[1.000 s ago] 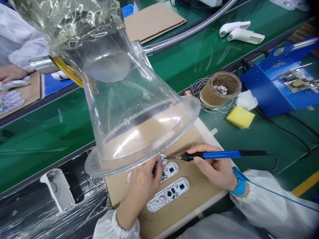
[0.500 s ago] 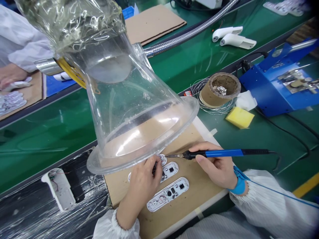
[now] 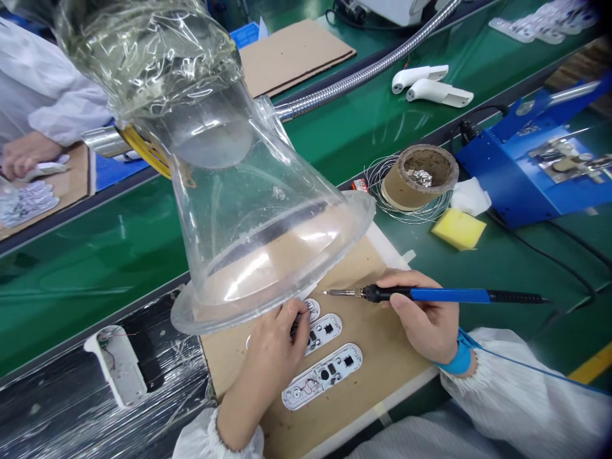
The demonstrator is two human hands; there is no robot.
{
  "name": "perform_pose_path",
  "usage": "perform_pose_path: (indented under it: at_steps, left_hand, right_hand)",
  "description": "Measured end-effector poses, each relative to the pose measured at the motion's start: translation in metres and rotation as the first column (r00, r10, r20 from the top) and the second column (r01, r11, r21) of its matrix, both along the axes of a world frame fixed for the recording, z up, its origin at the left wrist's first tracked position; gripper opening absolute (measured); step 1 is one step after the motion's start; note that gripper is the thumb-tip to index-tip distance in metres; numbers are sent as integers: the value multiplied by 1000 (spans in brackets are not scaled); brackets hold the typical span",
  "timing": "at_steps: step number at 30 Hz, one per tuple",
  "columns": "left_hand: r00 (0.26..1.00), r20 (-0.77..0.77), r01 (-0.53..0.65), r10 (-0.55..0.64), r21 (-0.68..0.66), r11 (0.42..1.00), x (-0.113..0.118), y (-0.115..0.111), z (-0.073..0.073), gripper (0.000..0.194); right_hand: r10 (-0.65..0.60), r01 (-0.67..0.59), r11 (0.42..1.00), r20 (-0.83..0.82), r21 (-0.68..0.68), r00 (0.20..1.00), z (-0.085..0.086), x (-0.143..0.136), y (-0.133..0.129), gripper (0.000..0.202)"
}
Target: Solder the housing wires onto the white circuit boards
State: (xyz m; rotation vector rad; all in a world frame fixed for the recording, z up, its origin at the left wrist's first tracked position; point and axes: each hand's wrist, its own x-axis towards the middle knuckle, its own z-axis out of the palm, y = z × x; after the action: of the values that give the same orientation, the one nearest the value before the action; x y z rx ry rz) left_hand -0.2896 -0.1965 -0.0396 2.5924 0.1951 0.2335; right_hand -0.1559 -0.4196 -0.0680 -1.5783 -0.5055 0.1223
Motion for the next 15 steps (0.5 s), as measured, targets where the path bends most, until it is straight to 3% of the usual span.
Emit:
perform_pose_path:
  at_steps: [3,6,9,13,15]
  left_hand:
    - [1000,-12,12,-12,14,1000,-4,5,3,12]
    - [1000,-28,-13,14,34,999,-8,24,1,18]
    - [978,42,-205,205,-7,979,-10,67,-1,17]
    - [777,219,-592,590,-64,804,-22,140,14,21]
    - [669,284,-691,687,-103,716,-37,167,31,29]
  right_hand:
    - [-4,4,1000,-10,-11,1000,-3,-1,-3,12]
    - [-19,19,998,9,-55,1000,-6,-2,-6,10]
    - [-31,31,996,1,-81,1000,-8,-3,-9,11]
    - [-54,52,992,-11,-112,998,-11,-3,-12,10]
    - [-65,61,991,-24,-121,998,-13,-3,-14,9]
